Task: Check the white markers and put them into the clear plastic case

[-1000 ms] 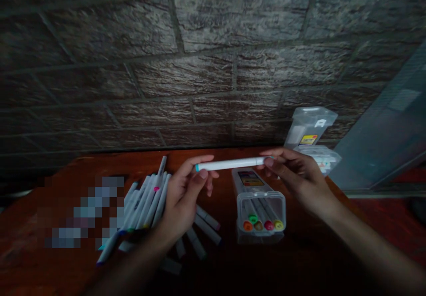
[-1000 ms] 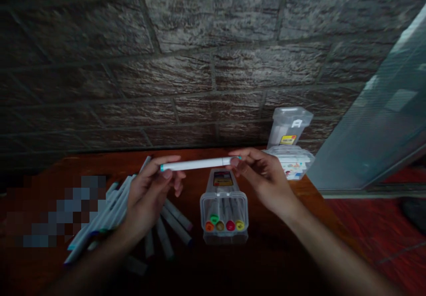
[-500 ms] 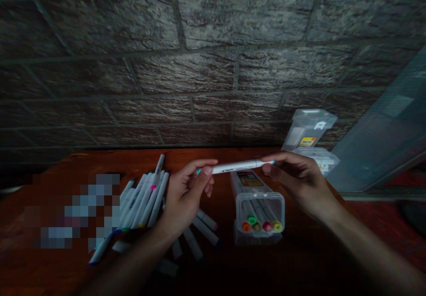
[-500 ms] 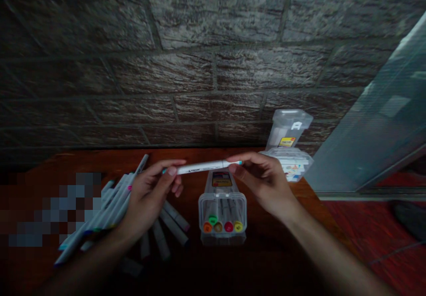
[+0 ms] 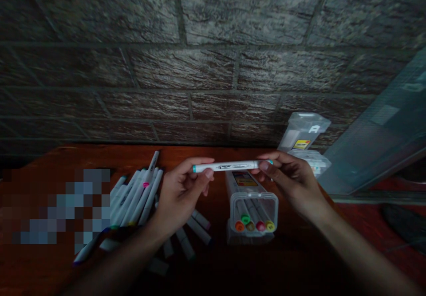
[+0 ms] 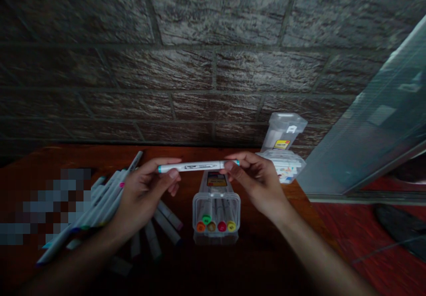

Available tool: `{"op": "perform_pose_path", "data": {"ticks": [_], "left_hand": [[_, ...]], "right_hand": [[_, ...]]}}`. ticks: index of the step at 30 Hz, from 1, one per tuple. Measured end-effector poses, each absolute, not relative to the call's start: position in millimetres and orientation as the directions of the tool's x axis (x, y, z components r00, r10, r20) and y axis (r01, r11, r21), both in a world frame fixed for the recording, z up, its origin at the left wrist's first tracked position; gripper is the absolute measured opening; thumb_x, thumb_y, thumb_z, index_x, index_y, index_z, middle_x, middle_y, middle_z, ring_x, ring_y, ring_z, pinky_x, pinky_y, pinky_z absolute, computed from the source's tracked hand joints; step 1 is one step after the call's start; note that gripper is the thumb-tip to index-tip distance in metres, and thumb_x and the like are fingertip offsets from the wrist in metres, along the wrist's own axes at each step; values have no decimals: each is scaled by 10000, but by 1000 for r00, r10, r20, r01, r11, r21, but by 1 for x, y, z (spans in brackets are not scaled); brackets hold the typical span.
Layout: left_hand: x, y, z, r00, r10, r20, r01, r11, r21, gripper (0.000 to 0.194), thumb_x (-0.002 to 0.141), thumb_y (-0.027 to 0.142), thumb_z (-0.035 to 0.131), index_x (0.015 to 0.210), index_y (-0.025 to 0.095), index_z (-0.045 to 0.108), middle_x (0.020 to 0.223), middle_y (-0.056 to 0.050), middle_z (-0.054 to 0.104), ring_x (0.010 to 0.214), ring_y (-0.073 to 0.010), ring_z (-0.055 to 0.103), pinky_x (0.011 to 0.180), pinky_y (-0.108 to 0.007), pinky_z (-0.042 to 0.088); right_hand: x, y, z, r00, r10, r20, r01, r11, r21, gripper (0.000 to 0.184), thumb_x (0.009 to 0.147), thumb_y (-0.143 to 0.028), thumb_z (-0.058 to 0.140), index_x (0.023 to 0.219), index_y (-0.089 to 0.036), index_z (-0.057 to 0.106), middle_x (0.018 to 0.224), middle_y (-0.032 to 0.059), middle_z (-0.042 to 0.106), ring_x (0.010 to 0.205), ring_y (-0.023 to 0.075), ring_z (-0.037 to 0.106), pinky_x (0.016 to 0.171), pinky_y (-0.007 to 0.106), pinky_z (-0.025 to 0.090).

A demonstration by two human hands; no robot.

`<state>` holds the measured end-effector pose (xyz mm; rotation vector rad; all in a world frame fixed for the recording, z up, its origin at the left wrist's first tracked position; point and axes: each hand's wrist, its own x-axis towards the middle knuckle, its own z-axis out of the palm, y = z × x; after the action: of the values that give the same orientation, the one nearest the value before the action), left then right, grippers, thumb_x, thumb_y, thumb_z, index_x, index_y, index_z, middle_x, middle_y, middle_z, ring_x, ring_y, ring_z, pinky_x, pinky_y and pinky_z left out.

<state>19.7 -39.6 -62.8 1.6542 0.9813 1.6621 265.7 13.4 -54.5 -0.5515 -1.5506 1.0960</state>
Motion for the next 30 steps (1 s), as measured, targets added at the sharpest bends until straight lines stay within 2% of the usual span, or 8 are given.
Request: {"op": "perform_pose_path", "data": {"ticks": [7, 11, 17, 21, 24, 30], "left_hand": [[21, -42, -60, -77, 834, 546, 166, -529, 832, 174, 915, 288, 758, 1023, 161, 710, 658, 27, 652, 513, -74, 590, 479, -156, 493], [22, -44, -59, -83, 826, 558, 242, -526, 815, 180, 883, 294, 789, 980, 163, 712, 700, 10, 680, 485, -73, 587, 442, -157, 459], [22, -43, -60, -70, 838, 541, 141, -529, 837, 107, 921, 273, 751, 970, 180, 732, 688, 18, 679, 509, -77, 601, 485, -169, 502], [23, -42, -59, -73, 847, 527, 92, -520, 849, 97, 944, 271, 721, 970, 178, 733, 681, 16, 681, 507, -78, 596, 494, -177, 514], [23, -43, -58, -73, 840, 537, 129, -526, 841, 110, 945, 281, 718, 972, 175, 732, 671, 17, 677, 494, -79, 594, 480, -174, 504], [25, -46, -55, -95, 828, 552, 230, -521, 822, 147, 852, 254, 804, 933, 161, 722, 656, 19, 675, 442, -78, 583, 411, -157, 449]], "right_hand": [[259, 6, -50, -305, 780, 546, -230, 496, -838, 240, 831, -111, 826, 1006, -274, 822, 842, -17, 804, 667, 44, 695, 604, 90, 514], [255, 4, -47, -286, 749, 597, -226, 553, -802, 278, 781, -42, 824, 942, -268, 824, 797, -45, 793, 633, 28, 683, 580, 69, 505], [256, 2, -48, -268, 760, 592, -196, 558, -806, 196, 825, -68, 794, 925, -236, 818, 746, -30, 773, 591, 36, 648, 519, 88, 474], [259, 2, -47, -289, 751, 594, -210, 556, -804, 184, 844, -90, 770, 940, -239, 818, 773, -10, 789, 653, 65, 700, 597, 121, 535], [258, 2, -46, -252, 750, 612, -170, 588, -791, 181, 800, -79, 803, 899, -230, 813, 765, -13, 788, 611, 61, 685, 560, 116, 524], [254, 0, -45, -211, 747, 631, -112, 622, -775, 180, 749, -77, 836, 847, -224, 799, 748, -12, 783, 561, 83, 667, 502, 149, 516]]}}
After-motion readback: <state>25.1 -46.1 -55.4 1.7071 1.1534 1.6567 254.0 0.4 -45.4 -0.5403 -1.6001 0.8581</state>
